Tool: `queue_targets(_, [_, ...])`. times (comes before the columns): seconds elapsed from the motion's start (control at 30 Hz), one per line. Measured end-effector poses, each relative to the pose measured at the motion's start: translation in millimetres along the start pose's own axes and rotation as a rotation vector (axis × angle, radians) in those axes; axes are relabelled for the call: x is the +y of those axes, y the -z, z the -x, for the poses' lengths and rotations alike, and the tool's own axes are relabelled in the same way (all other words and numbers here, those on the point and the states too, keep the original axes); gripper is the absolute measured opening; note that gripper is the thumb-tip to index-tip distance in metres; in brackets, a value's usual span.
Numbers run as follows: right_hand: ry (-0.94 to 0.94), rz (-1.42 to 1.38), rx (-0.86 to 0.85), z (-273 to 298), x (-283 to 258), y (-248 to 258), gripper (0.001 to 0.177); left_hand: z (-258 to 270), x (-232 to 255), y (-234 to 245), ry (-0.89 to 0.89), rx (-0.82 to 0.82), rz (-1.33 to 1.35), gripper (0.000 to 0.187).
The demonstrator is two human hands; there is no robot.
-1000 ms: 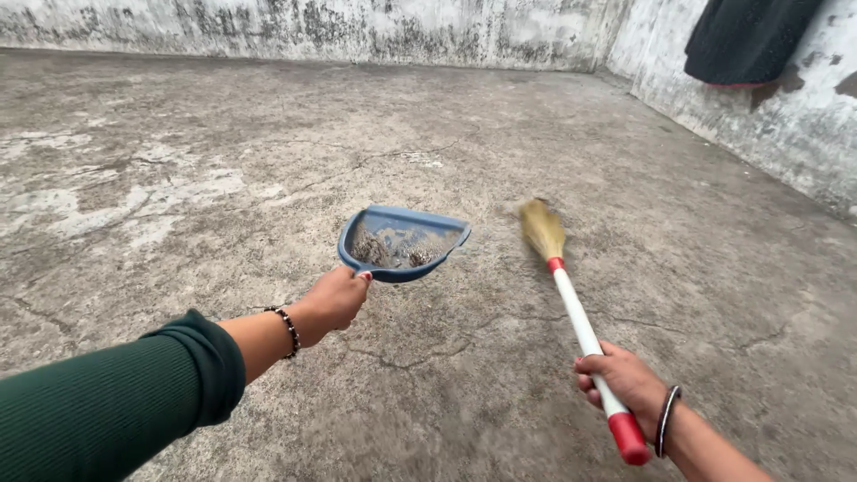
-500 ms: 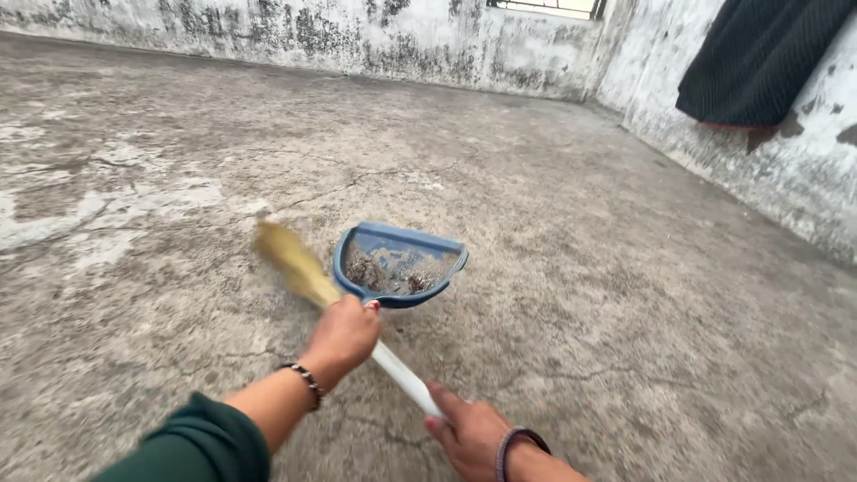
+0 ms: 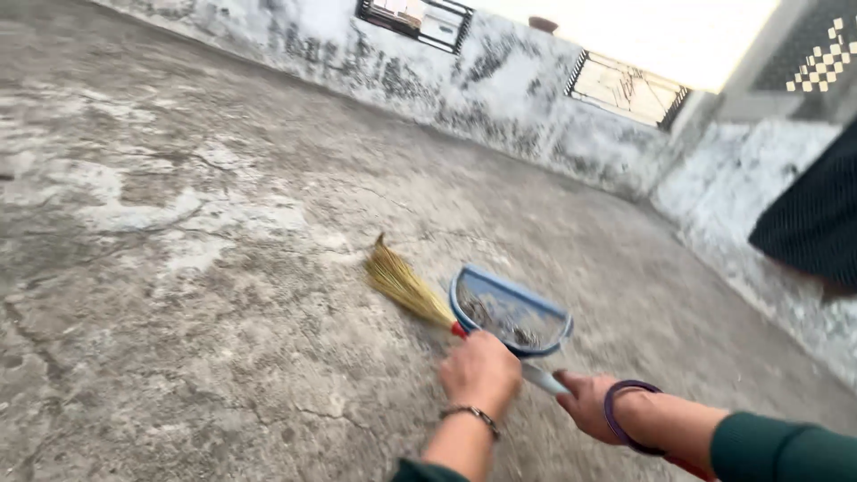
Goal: Sweep the floor of an outdoor terrace using a broom and dustpan.
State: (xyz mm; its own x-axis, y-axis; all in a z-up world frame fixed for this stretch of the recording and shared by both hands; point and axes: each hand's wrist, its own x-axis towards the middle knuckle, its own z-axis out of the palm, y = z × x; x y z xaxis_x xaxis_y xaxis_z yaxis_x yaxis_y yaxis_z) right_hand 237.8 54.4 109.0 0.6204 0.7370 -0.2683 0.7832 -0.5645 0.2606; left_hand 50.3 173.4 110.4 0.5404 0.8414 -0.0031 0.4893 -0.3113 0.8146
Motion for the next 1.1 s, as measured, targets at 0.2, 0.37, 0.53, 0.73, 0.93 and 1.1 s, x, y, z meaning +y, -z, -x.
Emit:
queue_targets(0.2, [-0.203, -0.107, -0.405, 77, -75, 88, 0.065, 27, -17, 44, -0.062, -0.038, -0.071, 0.026])
queue_targets(0.37, [0.319, -0.016, 0.094, -70, 16, -72, 0.063, 27, -51, 88, -0.086, -0.002, -0.179, 0.035])
queue_targets(0.53, [-0.015, -0.092, -0.377, 60, -17, 63, 0.086, 31, -49, 72, 0.062, -0.012, -0.291, 0.039])
queue_targets(0.73, [0.161, -0.038, -0.346, 30, 24, 79, 0.077, 23, -45, 52, 0.103, -0.034, -0.451, 0.039])
queue_targets(0.93, [0.191, -0.175, -0.280, 36, 41, 95, 0.060, -106, -188, -17, 0.229, -0.060, -0.626, 0.044])
queue_targets(1.1, [0.327, -0.283, -0.035, -102, 106, -18, 0.047, -127, -145, -46, 0.161, 0.073, -0.624, 0.038])
